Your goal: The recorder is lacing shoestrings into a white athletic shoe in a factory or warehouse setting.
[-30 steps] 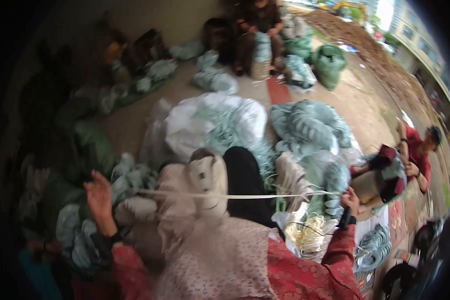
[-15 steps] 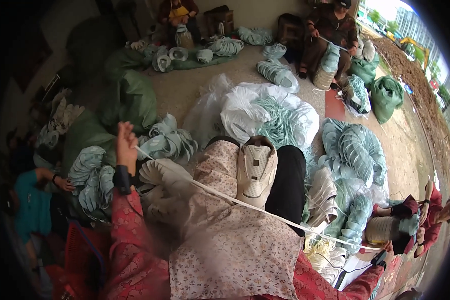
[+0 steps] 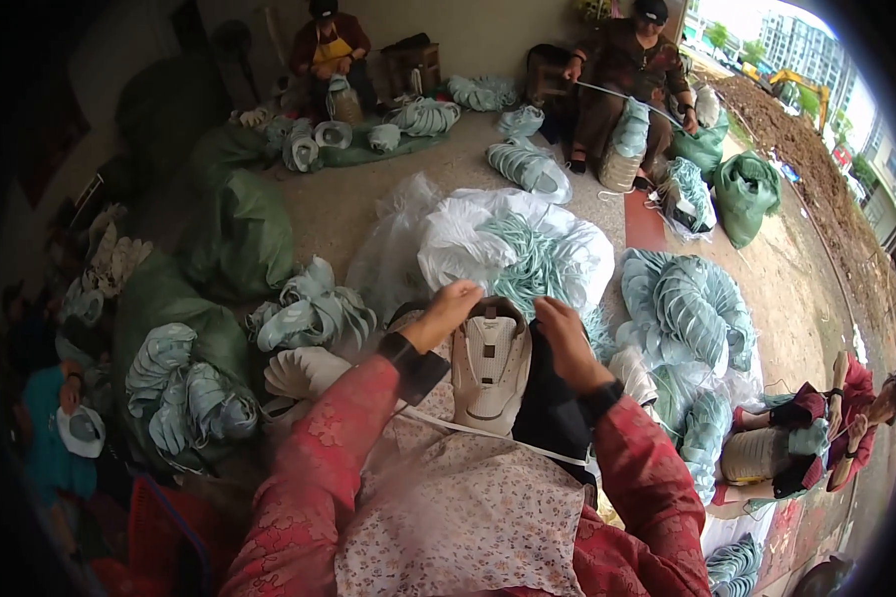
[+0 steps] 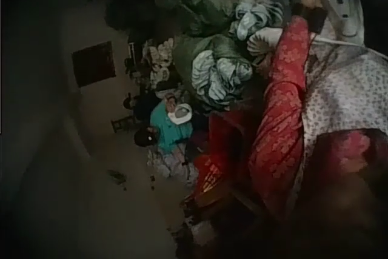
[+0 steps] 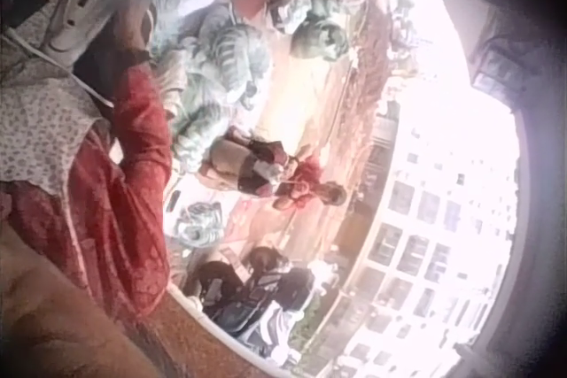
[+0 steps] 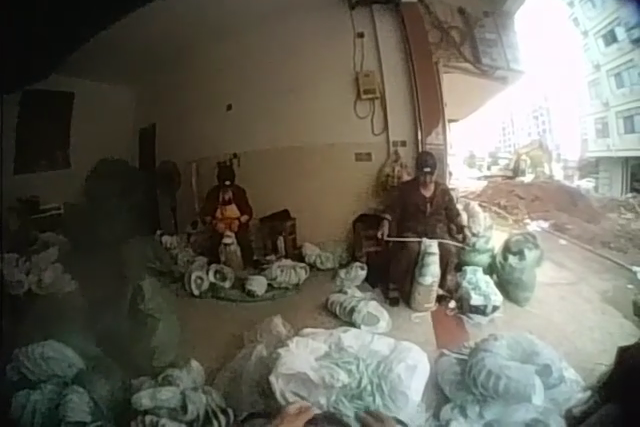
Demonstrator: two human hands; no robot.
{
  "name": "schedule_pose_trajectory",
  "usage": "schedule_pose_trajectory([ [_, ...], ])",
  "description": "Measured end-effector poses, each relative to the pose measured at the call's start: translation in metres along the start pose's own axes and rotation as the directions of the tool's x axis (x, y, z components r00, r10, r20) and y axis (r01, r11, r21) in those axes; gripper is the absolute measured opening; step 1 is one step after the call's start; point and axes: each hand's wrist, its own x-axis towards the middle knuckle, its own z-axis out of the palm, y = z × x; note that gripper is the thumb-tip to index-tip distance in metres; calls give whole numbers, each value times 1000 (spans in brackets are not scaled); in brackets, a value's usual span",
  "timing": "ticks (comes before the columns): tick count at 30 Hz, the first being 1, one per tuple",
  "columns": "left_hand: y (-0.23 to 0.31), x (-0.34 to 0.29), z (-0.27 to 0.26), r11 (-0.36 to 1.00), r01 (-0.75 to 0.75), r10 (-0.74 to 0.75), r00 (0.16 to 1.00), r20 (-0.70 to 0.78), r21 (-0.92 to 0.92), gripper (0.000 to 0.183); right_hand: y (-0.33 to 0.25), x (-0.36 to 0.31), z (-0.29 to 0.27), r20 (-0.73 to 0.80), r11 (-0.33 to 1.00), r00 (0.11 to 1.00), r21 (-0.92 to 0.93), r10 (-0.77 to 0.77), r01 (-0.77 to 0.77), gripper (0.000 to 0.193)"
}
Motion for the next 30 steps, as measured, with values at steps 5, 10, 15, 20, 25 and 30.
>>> schedule_pose_trajectory([
  [5, -5, -2, 41, 997, -60, 52, 982, -180, -39, 39, 33, 24, 48, -139, 963, 990, -269, -33, -6, 30],
  [10, 6, -14, 51, 995, 27, -49, 972, -228, -99, 42, 55, 25, 37, -160, 925, 979, -376, -129, 60, 29],
  [15, 5, -15, 61, 980, -109, 163, 919, -358, 168, 37, 59, 22, 42, -161, 930, 974, -354, -161, 96, 31],
  [20, 6, -17, 62, 967, -132, 210, 897, -389, 219, 36, 44, 16, 50, -171, 915, 976, -399, -133, 54, 31],
  [25, 0, -9, 64, 947, -86, 214, 887, -409, 309, 34, 48, 22, 39, -119, 992, 992, -123, -46, 31, 35],
  [30, 14, -23, 23, 906, -262, 110, 904, -413, -332, 32, 7, -16, -8, -233, 982, 972, 176, -24, 67, 29],
])
